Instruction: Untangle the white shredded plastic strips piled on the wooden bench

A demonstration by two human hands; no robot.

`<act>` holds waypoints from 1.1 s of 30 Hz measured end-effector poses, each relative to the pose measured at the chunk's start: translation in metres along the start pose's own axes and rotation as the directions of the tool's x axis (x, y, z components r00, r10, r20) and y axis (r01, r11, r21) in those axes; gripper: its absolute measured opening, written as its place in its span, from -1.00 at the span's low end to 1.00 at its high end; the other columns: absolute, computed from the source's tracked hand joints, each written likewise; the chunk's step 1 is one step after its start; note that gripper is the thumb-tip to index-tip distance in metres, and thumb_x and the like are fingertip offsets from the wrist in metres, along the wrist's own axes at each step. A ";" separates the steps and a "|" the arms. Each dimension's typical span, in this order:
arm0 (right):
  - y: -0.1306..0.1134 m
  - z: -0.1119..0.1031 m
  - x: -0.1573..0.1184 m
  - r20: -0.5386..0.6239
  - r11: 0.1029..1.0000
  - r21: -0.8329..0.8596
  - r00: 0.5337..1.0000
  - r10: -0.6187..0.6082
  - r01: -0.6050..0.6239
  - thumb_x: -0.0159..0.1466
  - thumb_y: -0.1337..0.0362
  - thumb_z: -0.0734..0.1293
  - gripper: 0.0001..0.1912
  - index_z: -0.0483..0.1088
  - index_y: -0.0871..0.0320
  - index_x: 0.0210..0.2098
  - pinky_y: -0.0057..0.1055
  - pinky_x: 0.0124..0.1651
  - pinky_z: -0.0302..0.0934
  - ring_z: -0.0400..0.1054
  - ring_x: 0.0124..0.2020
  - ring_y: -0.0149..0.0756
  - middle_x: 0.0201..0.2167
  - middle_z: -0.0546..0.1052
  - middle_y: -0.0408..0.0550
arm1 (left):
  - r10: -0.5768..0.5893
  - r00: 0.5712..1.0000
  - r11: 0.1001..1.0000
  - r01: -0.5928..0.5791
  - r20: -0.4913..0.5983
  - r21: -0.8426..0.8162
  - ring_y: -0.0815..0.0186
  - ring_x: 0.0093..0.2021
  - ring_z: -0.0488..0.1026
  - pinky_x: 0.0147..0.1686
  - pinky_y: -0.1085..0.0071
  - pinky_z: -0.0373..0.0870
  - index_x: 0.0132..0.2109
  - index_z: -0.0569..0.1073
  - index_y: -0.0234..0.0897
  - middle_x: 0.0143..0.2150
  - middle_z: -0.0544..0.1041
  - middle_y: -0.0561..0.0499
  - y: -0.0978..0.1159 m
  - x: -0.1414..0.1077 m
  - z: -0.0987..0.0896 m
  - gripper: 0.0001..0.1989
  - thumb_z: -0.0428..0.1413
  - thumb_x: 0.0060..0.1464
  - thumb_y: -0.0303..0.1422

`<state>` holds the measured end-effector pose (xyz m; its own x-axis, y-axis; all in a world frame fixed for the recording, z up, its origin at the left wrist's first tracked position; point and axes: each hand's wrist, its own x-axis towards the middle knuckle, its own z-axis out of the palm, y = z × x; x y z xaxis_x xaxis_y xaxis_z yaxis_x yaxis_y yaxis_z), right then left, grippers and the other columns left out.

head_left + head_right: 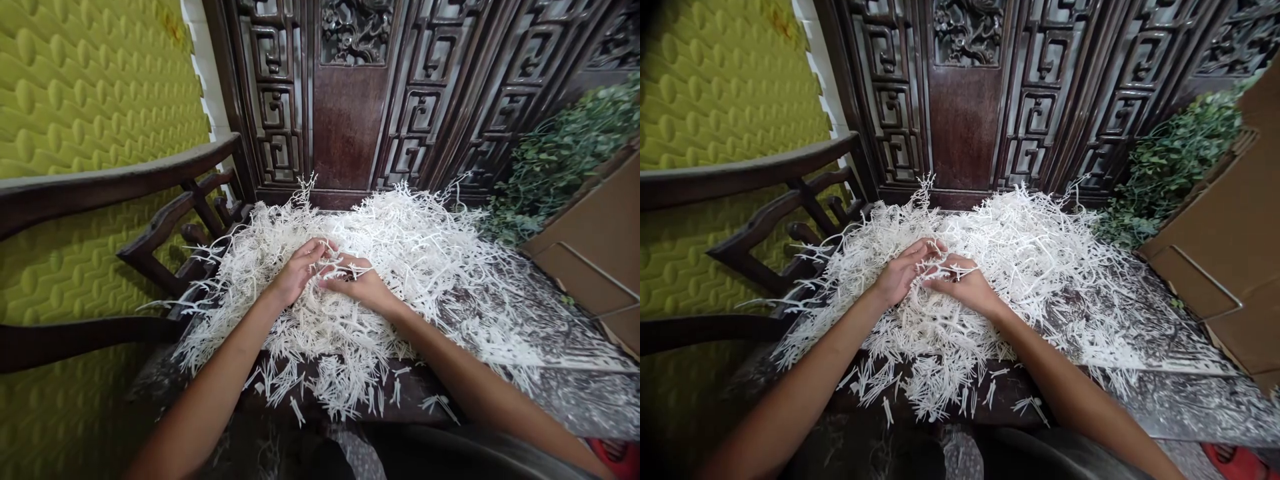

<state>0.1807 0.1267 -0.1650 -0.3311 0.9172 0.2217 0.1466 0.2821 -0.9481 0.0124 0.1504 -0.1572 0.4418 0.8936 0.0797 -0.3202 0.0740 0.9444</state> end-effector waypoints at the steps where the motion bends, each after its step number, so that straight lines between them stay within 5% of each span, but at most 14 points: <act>1: 0.001 0.000 0.001 -0.017 1.000 0.012 1.000 -0.014 0.015 0.12 0.23 0.44 -0.84 0.55 0.04 -0.27 -0.22 -0.18 0.25 0.39 -0.26 -0.26 -0.23 0.52 -0.08 | 0.002 1.000 1.000 -0.002 -0.001 0.000 0.21 -0.10 0.43 -0.08 0.29 0.33 -0.11 0.46 -0.23 -0.07 0.49 -0.02 0.000 0.000 0.000 -0.75 0.13 0.11 -0.20; 9: 0.020 -0.001 0.007 -0.261 0.985 0.168 0.961 0.090 -0.046 0.19 0.10 0.38 -0.80 0.51 0.04 -0.24 -0.24 -0.08 0.22 0.41 -0.18 -0.22 -0.24 0.55 -0.10 | 0.053 0.993 0.993 -0.041 -0.104 0.109 0.14 0.07 0.36 0.06 0.22 0.21 -0.06 0.44 -0.20 -0.04 0.50 -0.03 0.002 0.002 -0.007 -0.70 0.16 0.08 -0.20; 15: 0.016 -0.001 0.007 -0.298 0.978 0.206 0.951 0.085 -0.023 0.16 0.09 0.41 -0.78 0.51 0.05 -0.25 -0.25 -0.04 0.21 0.41 -0.17 -0.22 -0.25 0.55 -0.10 | 0.142 0.975 0.958 -0.092 -0.170 0.272 0.17 -0.01 0.40 0.01 0.20 0.27 -0.08 0.42 -0.20 -0.09 0.49 -0.05 -0.002 0.004 -0.008 -0.71 0.17 0.07 -0.19; 22: 0.015 0.002 0.007 -0.346 0.974 0.225 0.935 0.074 0.006 0.15 0.09 0.43 -0.78 0.49 0.08 -0.29 -0.31 -0.06 0.19 0.37 -0.21 -0.25 -0.30 0.52 -0.12 | 0.499 0.815 0.772 -0.263 -0.296 0.578 0.21 0.00 0.36 0.00 0.20 0.31 0.07 0.29 -0.09 0.01 0.40 -0.07 -0.006 0.001 -0.005 -0.58 0.18 0.07 -0.24; 29: 0.013 0.000 0.007 -0.357 0.988 0.155 0.933 0.039 0.018 0.17 0.08 0.39 -0.77 0.46 0.11 -0.32 -0.35 -0.16 0.19 0.33 -0.27 -0.27 -0.34 0.49 -0.11 | 0.598 0.778 0.665 -0.347 -0.193 0.662 0.20 0.02 0.32 -0.05 0.26 0.33 -0.26 0.45 -0.19 -0.06 0.35 -0.04 0.009 -0.006 -0.002 -0.90 0.14 0.10 -0.28; 33: 0.011 -0.001 0.007 -0.340 0.998 0.061 0.940 0.001 0.021 0.17 0.17 0.35 -0.84 0.46 0.13 -0.34 -0.40 -0.34 0.15 0.27 -0.40 -0.32 -0.42 0.47 -0.12 | 0.568 0.822 0.572 -0.355 -0.045 0.740 0.23 -0.15 0.33 -0.14 0.28 0.29 -0.32 0.46 -0.21 -0.22 0.39 -0.02 0.006 -0.006 -0.002 -0.94 0.15 0.07 -0.33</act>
<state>0.1812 0.1366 -0.1736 0.0060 0.9585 0.2850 0.0824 0.2836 -0.9554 0.0063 0.1461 -0.1522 0.1432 0.7964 0.5876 0.2798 -0.6021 0.7478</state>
